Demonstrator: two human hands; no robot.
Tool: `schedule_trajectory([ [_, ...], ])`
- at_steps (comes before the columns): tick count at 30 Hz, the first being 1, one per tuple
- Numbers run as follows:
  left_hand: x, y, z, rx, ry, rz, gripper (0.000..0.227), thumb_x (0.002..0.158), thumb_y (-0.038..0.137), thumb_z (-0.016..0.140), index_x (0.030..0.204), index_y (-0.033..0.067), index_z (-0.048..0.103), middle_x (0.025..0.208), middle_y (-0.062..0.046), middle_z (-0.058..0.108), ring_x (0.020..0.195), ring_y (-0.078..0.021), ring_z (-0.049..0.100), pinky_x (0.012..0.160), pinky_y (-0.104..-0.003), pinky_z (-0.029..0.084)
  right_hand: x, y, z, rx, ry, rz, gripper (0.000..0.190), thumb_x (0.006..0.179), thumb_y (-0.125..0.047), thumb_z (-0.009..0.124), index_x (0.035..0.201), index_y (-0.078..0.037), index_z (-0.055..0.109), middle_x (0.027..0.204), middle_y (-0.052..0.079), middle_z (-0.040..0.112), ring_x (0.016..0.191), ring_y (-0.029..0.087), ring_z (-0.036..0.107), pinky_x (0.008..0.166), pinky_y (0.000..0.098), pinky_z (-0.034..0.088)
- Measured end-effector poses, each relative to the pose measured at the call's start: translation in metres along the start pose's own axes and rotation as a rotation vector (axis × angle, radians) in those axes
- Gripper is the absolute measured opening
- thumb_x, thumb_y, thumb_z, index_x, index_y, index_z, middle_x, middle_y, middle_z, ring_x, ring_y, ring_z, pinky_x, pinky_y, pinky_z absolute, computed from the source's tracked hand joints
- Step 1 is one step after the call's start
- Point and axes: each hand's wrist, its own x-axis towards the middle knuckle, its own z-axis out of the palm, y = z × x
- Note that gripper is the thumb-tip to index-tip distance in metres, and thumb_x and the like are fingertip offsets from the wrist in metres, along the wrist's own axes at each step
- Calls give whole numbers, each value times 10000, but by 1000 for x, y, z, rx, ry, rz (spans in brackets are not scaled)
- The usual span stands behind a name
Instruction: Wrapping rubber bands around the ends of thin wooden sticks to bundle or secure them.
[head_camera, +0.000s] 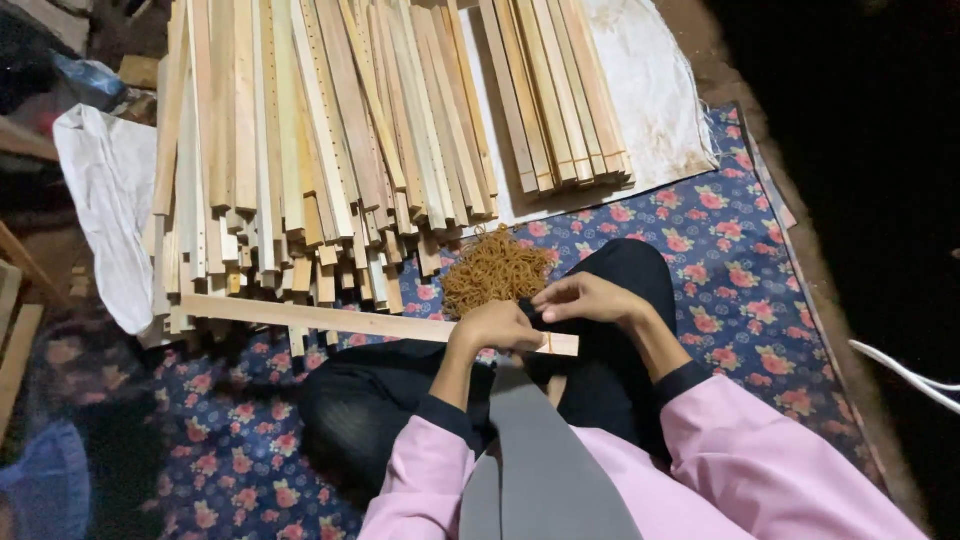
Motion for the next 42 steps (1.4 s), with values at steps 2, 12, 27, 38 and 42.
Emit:
schedule_trajectory([
  [2, 14, -10, -8, 55, 3, 18, 397, 669, 533, 696, 718, 151, 792, 580, -54, 706, 597, -205, 697, 655, -303, 530, -17, -10, 8, -82, -87, 34, 417, 746, -188, 908, 1114, -38, 780, 923, 84, 774, 834, 129, 681, 767, 280, 564],
  [12, -15, 14, -29, 364, -33, 20, 476, 653, 586, 664, 521, 130, 698, 486, -20, 633, 471, -181, 649, 535, -319, 485, -13, 2, 50, 20, -154, -53, 165, 806, -146, 867, 875, -35, 766, 644, 43, 679, 562, 101, 607, 551, 220, 489],
  [27, -58, 1, -38, -56, 2260, 86, 820, 803, 436, 819, 1482, 132, 476, 1492, -149, 423, 1337, -354, 440, 1113, -503, 331, 8, 36, 129, -4, 45, -195, 172, 847, -198, 820, 825, -88, 690, 668, -36, 648, 608, 90, 583, 555, 225, 454],
  [38, -95, 4, -24, -371, 1519, 397, 574, 904, 542, 710, 1171, 43, 620, 874, -221, 718, 750, -392, 721, 615, -484, 609, 25, -51, 129, -172, -10, -422, 551, 880, -250, 804, 1343, -24, 607, 1235, 208, 690, 1154, 339, 657, 980, 515, 513],
  [42, -117, -3, -11, 224, 1504, 235, 493, 870, 556, 660, 1103, 123, 634, 848, -108, 654, 744, -358, 731, 617, -463, 616, 15, -83, 68, 281, 299, -428, 841, 983, -719, 296, 1533, -97, 428, 1365, 182, 598, 1276, 371, 598, 1009, 430, 452],
])
